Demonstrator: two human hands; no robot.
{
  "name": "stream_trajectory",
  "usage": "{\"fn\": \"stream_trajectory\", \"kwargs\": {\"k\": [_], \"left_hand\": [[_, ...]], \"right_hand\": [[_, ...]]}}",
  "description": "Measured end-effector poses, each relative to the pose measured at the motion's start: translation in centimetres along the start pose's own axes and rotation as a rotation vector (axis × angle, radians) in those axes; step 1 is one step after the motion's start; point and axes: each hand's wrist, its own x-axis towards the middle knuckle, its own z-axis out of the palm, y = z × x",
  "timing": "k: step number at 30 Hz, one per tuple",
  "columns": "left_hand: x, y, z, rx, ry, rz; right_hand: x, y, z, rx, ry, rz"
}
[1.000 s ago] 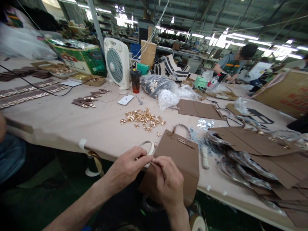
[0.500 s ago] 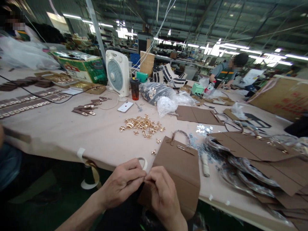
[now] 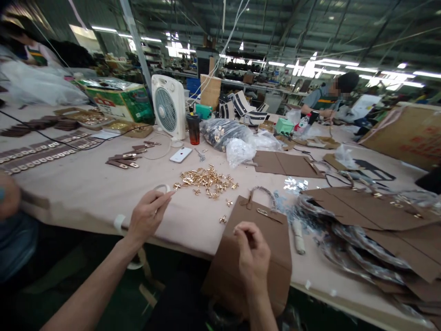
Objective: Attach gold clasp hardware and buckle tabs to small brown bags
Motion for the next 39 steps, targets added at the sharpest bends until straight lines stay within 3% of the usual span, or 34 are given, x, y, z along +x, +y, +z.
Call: {"fn": "stream_trajectory", "kwargs": {"k": [3, 6, 10, 13, 16, 18, 20, 23, 27, 32, 36, 39], "left_hand": [[0.0, -3.8, 1.1, 0.080, -0.108, 0.023], [-0.5, -6.2, 2.4, 0.126, -0.202, 0.029], [-1.2, -7.5, 3.3, 0.144, -0.309, 0.044], [-1.3, -7.1, 3.3, 0.133, -0.386, 0.058], [-1.0, -5.2, 3.3, 0.221, -0.313, -0.005], [-0.7, -2.6, 3.9, 0.251, -0.180, -0.067], [-0.2, 0.9, 5.2, 0.143, -0.104, -0.086], [0.3, 6.6, 8.3, -0.062, -0.256, -0.134], [0.3, 11.9, 12.0, -0.005, -0.461, -0.241], [-1.4, 13.0, 12.9, -0.104, -0.443, -0.159], [-2.3, 12.2, 12.9, -0.400, -0.324, -0.143], [-1.7, 12.9, 13.5, -0.641, -0.229, -0.171]], "right_hand": [[2.2, 3.4, -0.8, 0.147, 0.105, 0.270], [3.6, 5.6, -1.2, 0.345, 0.153, 0.394], [4.3, 7.0, -1.5, 0.537, 0.238, 0.447], [4.2, 7.8, -1.7, 0.587, 0.264, 0.466], [4.0, 8.4, -1.8, 0.598, 0.250, 0.467], [3.9, 8.7, -1.8, 0.601, 0.244, 0.461], [3.8, 8.9, -1.8, 0.597, 0.237, 0.456], [3.7, 8.9, -1.7, 0.561, 0.218, 0.442], [3.6, 8.6, -1.7, 0.501, 0.192, 0.403], [3.5, 8.4, -1.8, 0.562, 0.195, 0.401], [4.0, 8.5, -1.9, 0.686, 0.227, 0.460], [4.4, 8.5, -1.9, 0.755, 0.261, 0.498]]}}
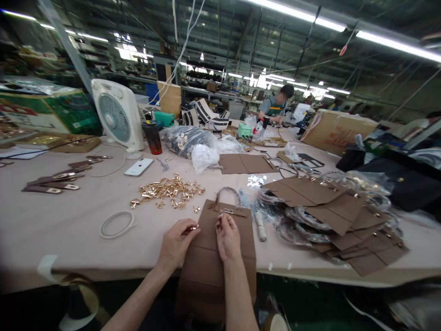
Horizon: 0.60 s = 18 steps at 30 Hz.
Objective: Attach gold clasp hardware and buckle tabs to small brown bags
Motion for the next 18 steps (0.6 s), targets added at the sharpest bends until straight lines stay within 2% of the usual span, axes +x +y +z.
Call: {"fn": "stream_trajectory", "kwargs": {"k": [3, 6, 9, 18], "left_hand": [[1.2, 1.2, 2.2, -0.146, 0.049, 0.006], [2.3, 1.9, 4.7, -0.221, 0.026, 0.019], [2.8, 1.7, 6.4, -0.270, -0.001, 0.032], [2.4, 1.0, 7.0, -0.292, 0.025, 0.026]], "right_hand": [[0.0, -0.2, -0.1, 0.052, -0.038, 0.052], [0.0, -0.3, -0.5, 0.099, -0.081, 0.109], [0.1, -0.1, -1.0, 0.149, -0.097, 0.136], [0.0, 0.4, -0.8, 0.118, -0.120, 0.112]]}}
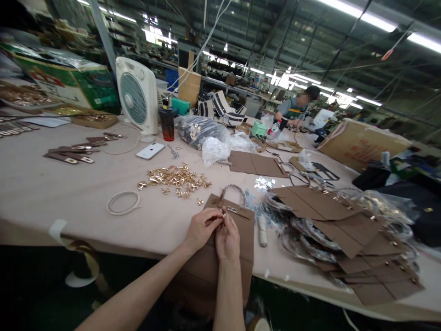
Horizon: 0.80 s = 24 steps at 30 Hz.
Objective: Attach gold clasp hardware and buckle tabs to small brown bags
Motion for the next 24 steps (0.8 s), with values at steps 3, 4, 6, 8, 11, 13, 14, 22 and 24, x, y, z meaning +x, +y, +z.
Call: {"fn": "stream_trajectory", "kwargs": {"k": [3, 4, 6, 8, 11, 13, 14, 22, 24], "left_hand": [[0.0, -0.1, 0.1, 0.017, 0.005, 0.021], [0.0, -0.1, 0.2, 0.024, 0.008, 0.027], [0.0, -0.1, 0.2, 0.040, 0.015, 0.038], [0.0, -0.1, 0.2, 0.058, 0.023, 0.046], [-0.1, 0.0, 0.1, 0.091, 0.048, 0.063], [-0.2, 0.1, 0.0, 0.099, 0.056, 0.069], [-0.2, 0.2, 0.0, 0.091, 0.054, 0.067], [-0.1, -0.1, -0.1, -0.220, -0.040, -0.190], [0.0, -0.2, -0.1, -0.337, -0.049, -0.260]], "right_hand": [[0.0, 0.1, 0.0, -0.028, 0.010, -0.014], [0.1, 0.1, 0.0, -0.040, 0.015, -0.023], [0.1, 0.3, 0.1, -0.064, 0.028, -0.044], [0.1, 0.5, 0.2, -0.085, 0.045, -0.071], [0.0, 0.9, 0.4, -0.095, 0.073, -0.107], [0.0, 0.8, 0.5, -0.073, 0.085, -0.110], [-0.1, 0.7, 0.4, -0.054, 0.079, -0.096], [-0.1, -0.1, -0.1, 0.067, -0.052, 0.161], [-0.1, 0.1, 0.0, 0.032, -0.044, 0.119]]}}
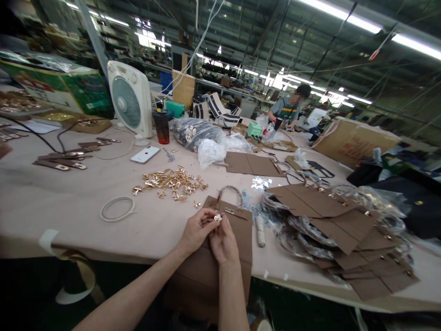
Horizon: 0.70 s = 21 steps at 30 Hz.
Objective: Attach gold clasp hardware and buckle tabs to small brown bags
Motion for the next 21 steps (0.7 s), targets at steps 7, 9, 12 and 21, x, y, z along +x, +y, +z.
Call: {"fn": "stream_trajectory", "kwargs": {"k": [7, 9, 12, 21], "left_hand": [[0.0, 0.4, -0.3, -0.069, -0.043, -0.056], [0.0, 0.4, -0.3, -0.055, -0.075, -0.050], [-0.1, 0.2, -0.4, -0.036, -0.123, -0.047], [-0.2, 0.0, -0.2, 0.044, -0.140, -0.020]], "right_hand": [[-1.4, -2.0, -0.4, -0.616, 0.097, -0.458], [-1.9, -3.5, -0.6, -0.914, 0.011, -0.534], [-2.2, -5.4, -0.5, -1.126, -0.128, -0.584], [-2.8, -6.1, -1.0, -1.074, -0.095, -0.450]]}}
